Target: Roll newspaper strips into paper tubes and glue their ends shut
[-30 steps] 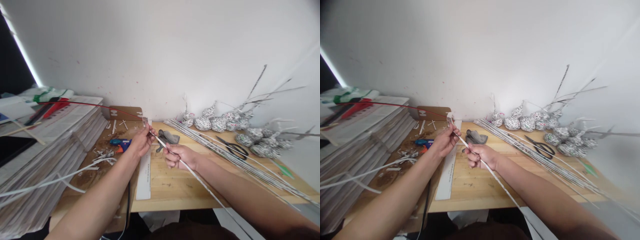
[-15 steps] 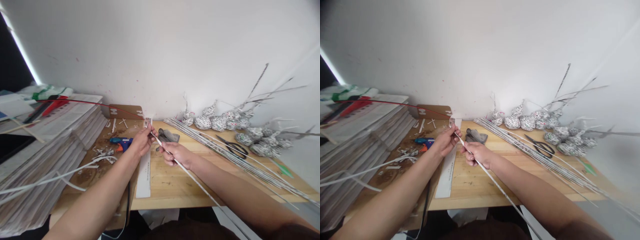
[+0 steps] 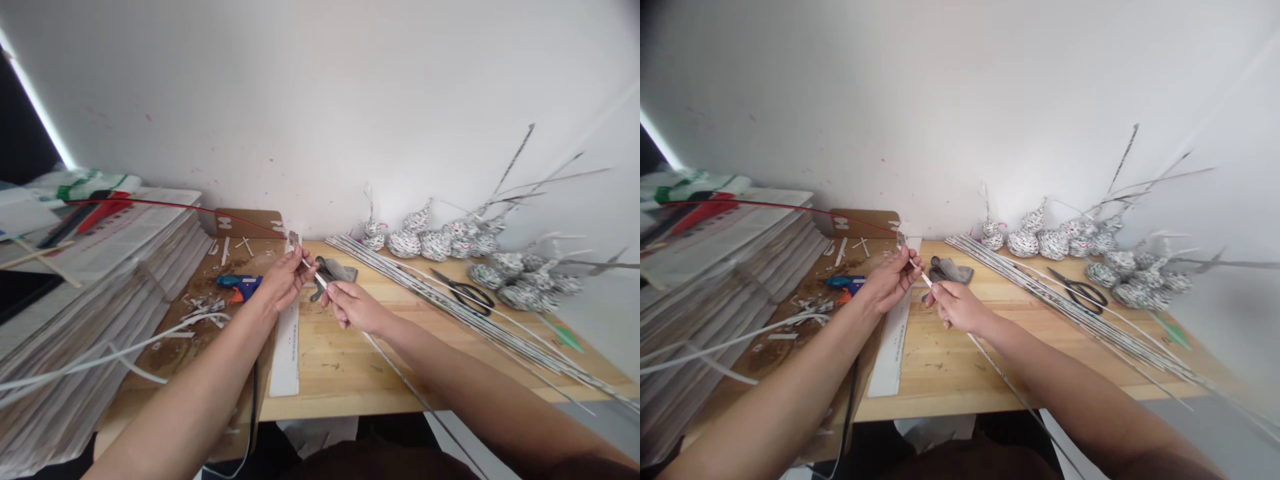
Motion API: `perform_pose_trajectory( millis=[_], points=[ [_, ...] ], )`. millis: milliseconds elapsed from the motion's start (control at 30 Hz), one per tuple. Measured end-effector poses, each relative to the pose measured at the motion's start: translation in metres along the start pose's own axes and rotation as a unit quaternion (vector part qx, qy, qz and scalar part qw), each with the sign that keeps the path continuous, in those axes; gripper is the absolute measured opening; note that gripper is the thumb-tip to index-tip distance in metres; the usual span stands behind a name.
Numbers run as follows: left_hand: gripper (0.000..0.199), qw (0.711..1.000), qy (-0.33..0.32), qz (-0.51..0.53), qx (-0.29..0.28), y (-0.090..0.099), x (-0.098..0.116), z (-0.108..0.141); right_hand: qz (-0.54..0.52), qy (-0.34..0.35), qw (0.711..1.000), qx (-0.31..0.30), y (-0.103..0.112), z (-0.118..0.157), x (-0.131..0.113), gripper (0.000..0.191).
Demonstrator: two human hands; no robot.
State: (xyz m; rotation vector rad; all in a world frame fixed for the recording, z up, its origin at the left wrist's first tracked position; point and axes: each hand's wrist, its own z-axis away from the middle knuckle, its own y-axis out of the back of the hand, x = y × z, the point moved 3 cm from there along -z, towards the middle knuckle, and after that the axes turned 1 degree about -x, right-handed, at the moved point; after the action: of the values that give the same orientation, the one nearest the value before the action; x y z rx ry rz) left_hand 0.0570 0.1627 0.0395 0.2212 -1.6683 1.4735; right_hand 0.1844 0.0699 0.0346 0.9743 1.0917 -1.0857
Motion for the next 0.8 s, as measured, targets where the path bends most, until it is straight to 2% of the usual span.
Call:
perform_pose_trajectory(
  millis=[67, 133, 200, 267, 333, 400, 433, 500, 567, 633, 667, 733, 800],
  points=[
    [0.018, 1.000, 0.010, 0.003, 0.010, -0.001, -0.001, 0.001, -0.123, -0.025, 0.989, -0.077, -0.003, 0.001, 0.006, 0.036],
    [0.018, 1.000, 0.021, 0.006, 0.012, -0.001, -0.002, 0.001, -0.221, -0.055, 0.962, -0.149, -0.007, 0.003, 0.011, 0.031],
    [0.017, 1.000, 0.025, 0.008, 0.010, 0.000, -0.002, 0.000, -0.248, -0.074, 0.950, -0.177, -0.009, 0.006, 0.013, 0.030],
    [0.017, 1.000, 0.014, 0.008, 0.013, 0.002, -0.001, -0.002, -0.190, -0.075, 0.969, -0.138, -0.008, 0.008, 0.014, 0.035],
    [0.018, 1.000, -0.010, 0.008, 0.026, 0.005, 0.002, -0.004, -0.056, -0.040, 0.996, -0.049, -0.004, 0.012, 0.009, 0.038],
    [0.019, 0.999, -0.030, 0.010, 0.037, 0.008, 0.005, -0.005, 0.078, 0.025, 0.996, 0.043, 0.000, 0.017, 0.002, 0.034],
    [0.019, 0.999, -0.033, 0.011, 0.040, 0.009, 0.005, -0.005, 0.113, 0.044, 0.990, 0.065, 0.001, 0.020, -0.001, 0.033],
    [0.021, 0.999, -0.028, 0.013, 0.035, 0.008, 0.005, -0.005, 0.076, 0.032, 0.996, 0.041, -0.001, 0.023, 0.000, 0.035],
    [0.022, 1.000, -0.015, 0.016, 0.022, 0.006, 0.004, -0.004, -0.058, -0.020, 0.997, -0.041, -0.004, 0.027, 0.006, 0.036],
    [0.022, 1.000, -0.010, 0.023, 0.016, 0.005, 0.005, -0.003, -0.174, -0.053, 0.976, -0.116, -0.007, 0.032, 0.010, 0.033],
    [0.021, 0.999, -0.013, 0.029, 0.018, 0.005, 0.006, -0.003, -0.197, -0.063, 0.969, -0.134, -0.007, 0.036, 0.011, 0.034],
    [0.020, 0.998, -0.028, 0.041, 0.030, 0.006, 0.010, -0.004, -0.159, -0.073, 0.977, -0.121, -0.005, 0.043, 0.014, 0.042],
    [0.019, 0.996, -0.046, 0.052, 0.046, 0.008, 0.013, -0.005, -0.057, -0.061, 0.995, -0.051, 0.001, 0.051, 0.017, 0.046]
  ],
)
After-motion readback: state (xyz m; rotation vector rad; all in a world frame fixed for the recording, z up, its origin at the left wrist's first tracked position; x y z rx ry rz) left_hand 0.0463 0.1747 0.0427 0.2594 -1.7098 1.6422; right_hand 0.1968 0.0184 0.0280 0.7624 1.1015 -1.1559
